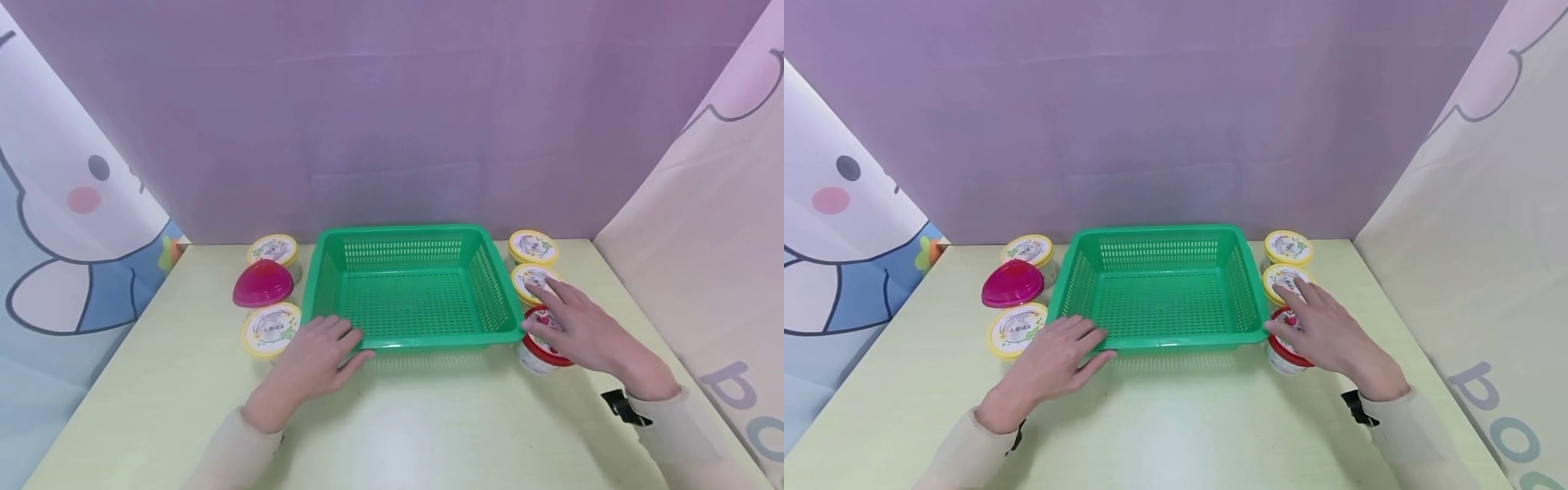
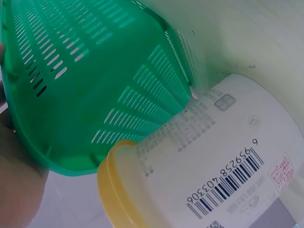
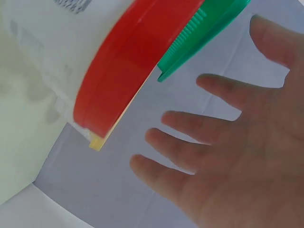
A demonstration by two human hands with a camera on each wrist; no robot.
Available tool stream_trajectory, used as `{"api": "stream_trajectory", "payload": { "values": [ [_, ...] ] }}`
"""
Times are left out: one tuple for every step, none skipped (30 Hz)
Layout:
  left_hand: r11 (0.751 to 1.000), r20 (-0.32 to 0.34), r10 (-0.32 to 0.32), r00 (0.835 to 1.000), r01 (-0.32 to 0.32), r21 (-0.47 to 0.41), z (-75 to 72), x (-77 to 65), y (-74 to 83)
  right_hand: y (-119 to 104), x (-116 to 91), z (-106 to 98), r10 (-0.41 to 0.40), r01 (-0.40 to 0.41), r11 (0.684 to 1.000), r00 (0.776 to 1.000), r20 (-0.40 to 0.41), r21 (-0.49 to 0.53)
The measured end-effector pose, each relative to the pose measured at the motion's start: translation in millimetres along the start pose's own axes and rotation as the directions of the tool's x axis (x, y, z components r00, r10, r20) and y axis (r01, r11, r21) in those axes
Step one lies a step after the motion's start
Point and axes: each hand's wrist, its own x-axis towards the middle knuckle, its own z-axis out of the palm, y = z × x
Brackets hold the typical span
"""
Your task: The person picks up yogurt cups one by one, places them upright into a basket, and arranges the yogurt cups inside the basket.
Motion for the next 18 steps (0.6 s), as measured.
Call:
{"api": "stream_trajectory", "payload": {
  "values": [
    [1.000,-0.002,0.001,1.000,-0.001,-0.001,0.2,-0.4,-0.1,0.3,-1.0,-0.2,0.009,-0.009,1.000,1.000,0.013,0.005],
    [1.000,-0.003,0.001,1.000,-0.001,-0.002,0.4,-0.8,0.0,0.5,-1.7,-0.2,0.017,-0.018,1.000,1.000,0.026,0.007],
    [1.000,-0.002,0.000,1.000,0.000,-0.004,0.5,-1.1,0.0,0.7,-2.1,0.1,0.025,-0.026,1.000,0.999,0.039,0.005],
    [1.000,-0.002,-0.002,1.000,0.002,-0.006,0.6,-1.1,0.2,0.7,-2.4,0.1,0.035,-0.035,0.999,0.998,0.053,0.003],
    [1.000,0.000,-0.004,1.000,0.004,-0.008,0.6,-1.1,0.4,0.5,-2.5,0.3,0.044,-0.044,0.999,0.997,0.065,-0.001],
    [1.000,0.002,-0.006,1.000,0.006,-0.009,0.6,-1.0,0.6,0.3,-2.7,0.4,0.053,-0.053,0.999,0.996,0.076,-0.006],
    [1.000,0.005,-0.009,1.000,0.009,-0.008,0.6,-0.9,0.8,0.1,-3.0,0.5,0.062,-0.061,0.998,0.994,0.085,-0.012],
    [1.000,0.008,-0.011,1.000,0.011,-0.006,0.5,-0.6,1.2,-0.1,-3.4,0.6,0.069,-0.067,0.998,0.993,0.093,-0.019],
    [1.000,0.011,-0.013,1.000,0.013,-0.004,0.4,-0.4,1.6,-0.2,-4.1,0.7,0.077,-0.074,0.997,0.992,0.100,-0.025],
    [1.000,0.014,-0.015,1.000,0.015,0.001,0.3,-0.6,1.6,-0.6,-4.1,0.7,0.084,-0.080,0.996,0.991,0.104,-0.035],
    [1.000,0.019,-0.017,1.000,0.017,0.005,0.0,-0.6,1.8,-1.0,-4.3,0.9,0.090,-0.086,0.995,0.990,0.107,-0.043],
    [1.000,0.022,-0.018,1.000,0.018,0.010,-0.3,-0.5,2.1,-1.1,-4.5,1.3,0.095,-0.089,0.995,0.990,0.108,-0.054],
    [1.000,0.024,-0.018,1.000,0.018,0.013,-0.6,-0.4,2.4,-1.3,-4.4,1.8,0.098,-0.092,0.994,0.989,0.109,-0.064],
    [1.000,0.025,-0.019,0.999,0.019,0.016,-0.6,-0.5,2.5,-1.4,-4.2,2.4,0.102,-0.094,0.993,0.989,0.110,-0.074],
    [1.000,0.026,-0.020,0.999,0.019,0.019,-0.8,-0.4,2.6,-1.2,-3.9,3.1,0.107,-0.098,0.992,0.988,0.111,-0.084],
    [1.000,0.027,-0.020,0.999,0.020,0.019,-1.0,-0.3,2.8,-1.0,-3.5,3.9,0.109,-0.099,0.991,0.988,0.111,-0.090],
    [1.000,0.028,-0.021,0.999,0.020,0.019,-1.3,0.0,3.0,-0.8,-3.1,4.7,0.112,-0.102,0.991,0.987,0.111,-0.092],
    [1.000,0.028,-0.020,0.999,0.020,0.018,-1.5,0.1,3.1,-0.5,-2.7,5.5,0.115,-0.104,0.990,0.987,0.111,-0.095]
  ]
}}
